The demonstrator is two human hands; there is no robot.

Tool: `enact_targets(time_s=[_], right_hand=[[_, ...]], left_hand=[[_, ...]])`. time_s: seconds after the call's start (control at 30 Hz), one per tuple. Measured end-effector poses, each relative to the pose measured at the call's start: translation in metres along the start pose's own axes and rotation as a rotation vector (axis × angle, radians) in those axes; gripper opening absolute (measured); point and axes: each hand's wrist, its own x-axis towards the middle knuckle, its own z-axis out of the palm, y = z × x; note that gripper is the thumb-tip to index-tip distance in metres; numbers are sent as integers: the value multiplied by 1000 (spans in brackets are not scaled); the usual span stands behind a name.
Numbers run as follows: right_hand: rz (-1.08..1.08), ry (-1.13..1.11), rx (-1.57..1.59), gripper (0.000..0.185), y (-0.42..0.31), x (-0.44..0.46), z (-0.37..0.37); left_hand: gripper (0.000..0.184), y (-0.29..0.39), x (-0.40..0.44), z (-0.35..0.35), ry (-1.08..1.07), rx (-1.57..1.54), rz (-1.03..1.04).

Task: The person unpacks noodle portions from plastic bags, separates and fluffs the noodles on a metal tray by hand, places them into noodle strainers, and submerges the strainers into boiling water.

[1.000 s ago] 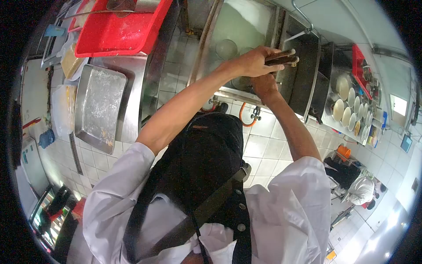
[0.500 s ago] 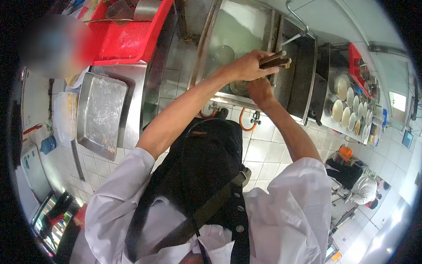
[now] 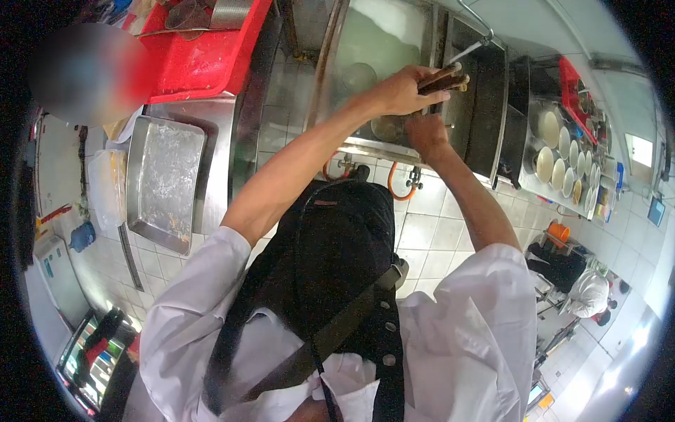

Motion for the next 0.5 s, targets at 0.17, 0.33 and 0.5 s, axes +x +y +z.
enact_targets(time_s=[0.17, 0.33, 0.5], right_hand=[[53, 22, 61, 12, 8, -61, -117], [-14, 180, 159, 13, -63, 4, -77], [12, 43, 298, 15, -58, 41, -59]], left_hand=[[45, 1, 11, -33, 40, 113, -131], [48, 8, 24, -36, -43, 164, -198], [45, 10, 14, -38, -8, 140, -166]])
